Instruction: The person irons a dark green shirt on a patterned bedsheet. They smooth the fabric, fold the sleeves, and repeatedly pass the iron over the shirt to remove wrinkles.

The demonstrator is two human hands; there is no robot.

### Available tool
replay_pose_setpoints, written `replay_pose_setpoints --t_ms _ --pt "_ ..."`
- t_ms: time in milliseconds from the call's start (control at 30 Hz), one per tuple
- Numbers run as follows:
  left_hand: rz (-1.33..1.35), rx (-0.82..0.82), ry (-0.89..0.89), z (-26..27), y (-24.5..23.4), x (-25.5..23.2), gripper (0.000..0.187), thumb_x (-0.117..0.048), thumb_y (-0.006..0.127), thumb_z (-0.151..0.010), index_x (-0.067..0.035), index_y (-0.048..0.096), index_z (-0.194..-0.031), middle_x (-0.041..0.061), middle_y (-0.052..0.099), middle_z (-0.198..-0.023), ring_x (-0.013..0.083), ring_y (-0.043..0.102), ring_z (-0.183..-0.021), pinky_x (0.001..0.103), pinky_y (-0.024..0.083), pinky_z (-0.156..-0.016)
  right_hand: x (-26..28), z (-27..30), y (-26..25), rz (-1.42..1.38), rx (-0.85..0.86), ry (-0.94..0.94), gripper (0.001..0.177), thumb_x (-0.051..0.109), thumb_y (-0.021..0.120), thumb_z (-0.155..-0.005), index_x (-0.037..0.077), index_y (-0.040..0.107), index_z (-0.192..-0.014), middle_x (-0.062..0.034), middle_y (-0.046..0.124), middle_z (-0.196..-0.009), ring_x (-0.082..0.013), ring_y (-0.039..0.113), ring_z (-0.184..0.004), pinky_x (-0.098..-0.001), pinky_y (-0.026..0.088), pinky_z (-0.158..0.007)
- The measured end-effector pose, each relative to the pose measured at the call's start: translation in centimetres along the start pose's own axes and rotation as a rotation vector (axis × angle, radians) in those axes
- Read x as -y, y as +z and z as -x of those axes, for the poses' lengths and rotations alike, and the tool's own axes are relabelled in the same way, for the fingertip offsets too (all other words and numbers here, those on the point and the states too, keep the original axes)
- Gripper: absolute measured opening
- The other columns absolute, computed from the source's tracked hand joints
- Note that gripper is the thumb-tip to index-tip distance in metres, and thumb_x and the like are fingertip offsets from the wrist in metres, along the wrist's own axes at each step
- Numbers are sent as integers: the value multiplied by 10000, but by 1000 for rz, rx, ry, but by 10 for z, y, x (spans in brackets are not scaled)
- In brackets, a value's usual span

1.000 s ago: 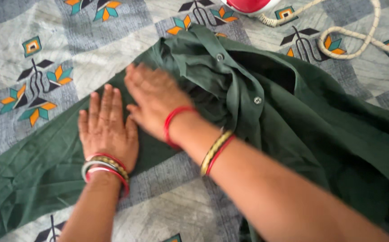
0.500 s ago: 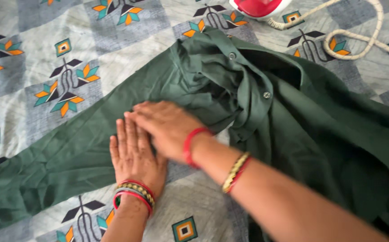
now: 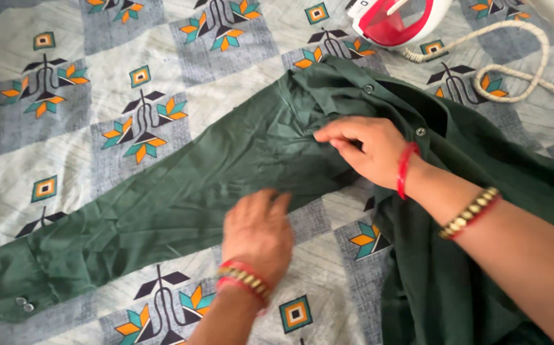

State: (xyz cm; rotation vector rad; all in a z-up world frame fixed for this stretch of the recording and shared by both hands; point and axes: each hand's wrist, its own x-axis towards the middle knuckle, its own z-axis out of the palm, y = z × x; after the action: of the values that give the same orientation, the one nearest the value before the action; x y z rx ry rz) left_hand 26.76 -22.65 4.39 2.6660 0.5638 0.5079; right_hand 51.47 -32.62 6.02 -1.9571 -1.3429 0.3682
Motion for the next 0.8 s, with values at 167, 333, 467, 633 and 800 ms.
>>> replay_pose_setpoints --t_ms 167,333,467,633,800 --pt "57 81 214 -44 40 -19 297 -122 541 -884 -87 674 -1147 86 612 -1056 304 593 -1032 452 502 -826 2 19 -22 398 104 -264 296 204 727 -811 107 754 -1089 -61 745 -1131 -291 693 -1016 -394 548 -859" --pt "117 17 170 -36 49 -17 258 -116 552 -842 -89 678 -1066 116 598 -1018 332 581 -974 461 513 -803 -18 18 -21 636 100 -155 298 286 718 -799 142 739 -1059 -22 710 -1120 -289 671 -1038 -413 526 -912" --pt "120 -25 134 -25 50 -10 268 -66 568 -842 -51 673 -1088 127 597 -991 340 591 -942 457 518 -825 -32 4 -28 697 184 -28 190 284 700 -876 193 730 -1040 24 714 -1098 -257 679 -1060 -395 537 -923" --pt "326 -9 213 -17 44 2 272 15 596 -768 -58 701 -1008 114 624 -985 336 609 -944 444 514 -861 -20 0 -35 725 229 -56 224 204 690 -795 161 722 -1013 -28 710 -1101 -283 671 -1033 -425 529 -883" --pt "370 120 266 -21 36 12 246 21 621 -753 -100 704 -951 89 634 -1011 324 608 -976 435 509 -888 -3 -5 -44 927 288 134 118 189 677 -819 175 699 -934 -28 700 -1081 -276 662 -1076 -419 536 -918"
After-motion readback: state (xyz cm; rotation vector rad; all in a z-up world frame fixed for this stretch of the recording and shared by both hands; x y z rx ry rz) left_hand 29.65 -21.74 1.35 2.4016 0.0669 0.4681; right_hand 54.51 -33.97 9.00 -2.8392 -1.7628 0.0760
